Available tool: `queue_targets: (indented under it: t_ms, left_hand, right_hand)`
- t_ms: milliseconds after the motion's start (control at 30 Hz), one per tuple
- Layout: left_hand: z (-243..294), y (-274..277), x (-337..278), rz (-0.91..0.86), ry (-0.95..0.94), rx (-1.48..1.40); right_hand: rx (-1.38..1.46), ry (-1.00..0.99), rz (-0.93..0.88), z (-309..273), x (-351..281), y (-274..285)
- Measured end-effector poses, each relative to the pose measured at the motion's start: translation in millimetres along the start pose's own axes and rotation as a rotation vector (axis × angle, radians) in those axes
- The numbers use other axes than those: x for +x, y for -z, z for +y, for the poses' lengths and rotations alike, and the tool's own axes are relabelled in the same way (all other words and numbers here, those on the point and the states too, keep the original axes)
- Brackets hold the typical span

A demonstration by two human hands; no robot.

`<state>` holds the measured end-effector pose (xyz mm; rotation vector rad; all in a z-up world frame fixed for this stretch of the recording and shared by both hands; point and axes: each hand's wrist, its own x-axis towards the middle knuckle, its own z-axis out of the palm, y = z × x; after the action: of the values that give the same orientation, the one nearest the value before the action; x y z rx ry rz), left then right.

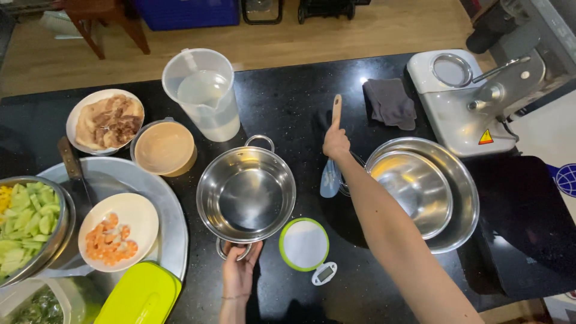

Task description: Measure powder using a scale, pour it into a pot, add water from a pitcher, and whisk the mixture thoroughly.

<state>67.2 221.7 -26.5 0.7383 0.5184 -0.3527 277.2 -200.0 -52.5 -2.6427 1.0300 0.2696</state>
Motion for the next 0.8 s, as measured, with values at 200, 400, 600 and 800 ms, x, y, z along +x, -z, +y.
queue_targets:
  t_ms: [200,400,600,800]
  left_hand:
    - [36.1,-22.3,-4.3,-0.116,-0.017,0.012]
    - [52.1,-11.1,-52.0,-0.050,-0.083,0.038]
    - [74.3,27.4,-88.3,-0.076,-0.050,0.080]
    - [86.5,-3.6,-112.3,-0.133,0.097,0.212]
  right_hand:
    - [0.006,-0.104,0.157,-24.5,5.8,-65.3]
    - [-0.373,0.165,0.586,1.0,-31.0,-67.0]
    - [-0.169,0.392,0.759,-6.0,-96.3,-1.7]
    - [0.369,0.531,0.322,70.8,-311.8,-50.3]
